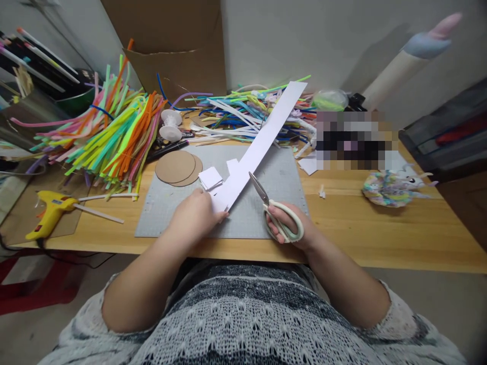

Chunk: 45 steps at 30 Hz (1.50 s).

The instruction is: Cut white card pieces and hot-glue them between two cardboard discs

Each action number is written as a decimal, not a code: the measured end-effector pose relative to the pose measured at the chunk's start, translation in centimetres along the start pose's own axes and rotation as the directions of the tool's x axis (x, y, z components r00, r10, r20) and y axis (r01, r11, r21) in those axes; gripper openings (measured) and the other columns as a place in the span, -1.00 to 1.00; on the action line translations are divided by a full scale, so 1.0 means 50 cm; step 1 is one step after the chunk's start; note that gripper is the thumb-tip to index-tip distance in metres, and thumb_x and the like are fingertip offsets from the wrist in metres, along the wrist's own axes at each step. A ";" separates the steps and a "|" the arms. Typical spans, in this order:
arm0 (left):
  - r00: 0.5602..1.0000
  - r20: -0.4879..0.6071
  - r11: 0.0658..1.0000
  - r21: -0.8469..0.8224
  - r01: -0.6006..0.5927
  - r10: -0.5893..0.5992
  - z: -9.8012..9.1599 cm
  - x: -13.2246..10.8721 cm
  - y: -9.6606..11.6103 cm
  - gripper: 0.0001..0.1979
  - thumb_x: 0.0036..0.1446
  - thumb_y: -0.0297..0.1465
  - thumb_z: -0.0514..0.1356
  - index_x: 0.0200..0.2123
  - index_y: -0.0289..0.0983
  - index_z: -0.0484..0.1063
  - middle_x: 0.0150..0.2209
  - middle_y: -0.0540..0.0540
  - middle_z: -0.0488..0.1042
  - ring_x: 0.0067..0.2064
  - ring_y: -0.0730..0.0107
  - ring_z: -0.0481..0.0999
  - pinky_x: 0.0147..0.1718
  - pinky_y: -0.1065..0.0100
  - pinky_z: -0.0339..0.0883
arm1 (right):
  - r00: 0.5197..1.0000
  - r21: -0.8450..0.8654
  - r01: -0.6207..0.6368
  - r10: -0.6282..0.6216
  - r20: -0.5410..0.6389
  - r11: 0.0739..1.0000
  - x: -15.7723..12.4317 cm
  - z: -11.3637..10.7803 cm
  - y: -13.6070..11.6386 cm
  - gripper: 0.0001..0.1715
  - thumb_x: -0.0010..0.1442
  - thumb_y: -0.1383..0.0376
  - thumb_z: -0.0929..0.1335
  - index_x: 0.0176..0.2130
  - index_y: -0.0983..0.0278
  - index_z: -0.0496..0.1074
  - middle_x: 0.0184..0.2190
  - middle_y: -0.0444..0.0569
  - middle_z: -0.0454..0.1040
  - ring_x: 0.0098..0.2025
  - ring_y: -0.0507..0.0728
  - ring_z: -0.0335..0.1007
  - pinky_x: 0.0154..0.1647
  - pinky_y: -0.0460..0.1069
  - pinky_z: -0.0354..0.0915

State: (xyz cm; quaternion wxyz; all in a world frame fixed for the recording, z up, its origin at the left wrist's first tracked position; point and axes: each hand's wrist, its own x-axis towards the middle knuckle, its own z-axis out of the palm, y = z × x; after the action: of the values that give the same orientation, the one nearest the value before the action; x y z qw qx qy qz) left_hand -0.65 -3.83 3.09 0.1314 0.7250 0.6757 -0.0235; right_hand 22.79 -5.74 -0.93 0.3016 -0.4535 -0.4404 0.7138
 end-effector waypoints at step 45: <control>0.913 -0.406 0.726 -0.617 -0.302 0.034 0.120 0.076 0.093 -0.64 -0.08 -0.35 0.34 -0.19 -0.29 0.37 -0.29 -0.08 0.38 -0.32 0.38 0.37 -0.34 0.35 0.29 | 0.660 -0.282 0.515 -0.584 -0.472 0.809 0.082 0.059 -0.013 -0.59 -0.12 0.17 0.49 -0.34 0.22 0.28 -0.36 -0.13 0.48 -0.38 0.04 0.44 -0.39 -0.04 0.35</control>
State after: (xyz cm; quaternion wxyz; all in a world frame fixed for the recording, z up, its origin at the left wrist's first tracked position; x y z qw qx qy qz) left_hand 5.13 -1.70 -2.75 0.2553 0.6795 0.5810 0.3681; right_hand 18.46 -3.12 -1.30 0.5856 -0.4977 -0.4968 0.4033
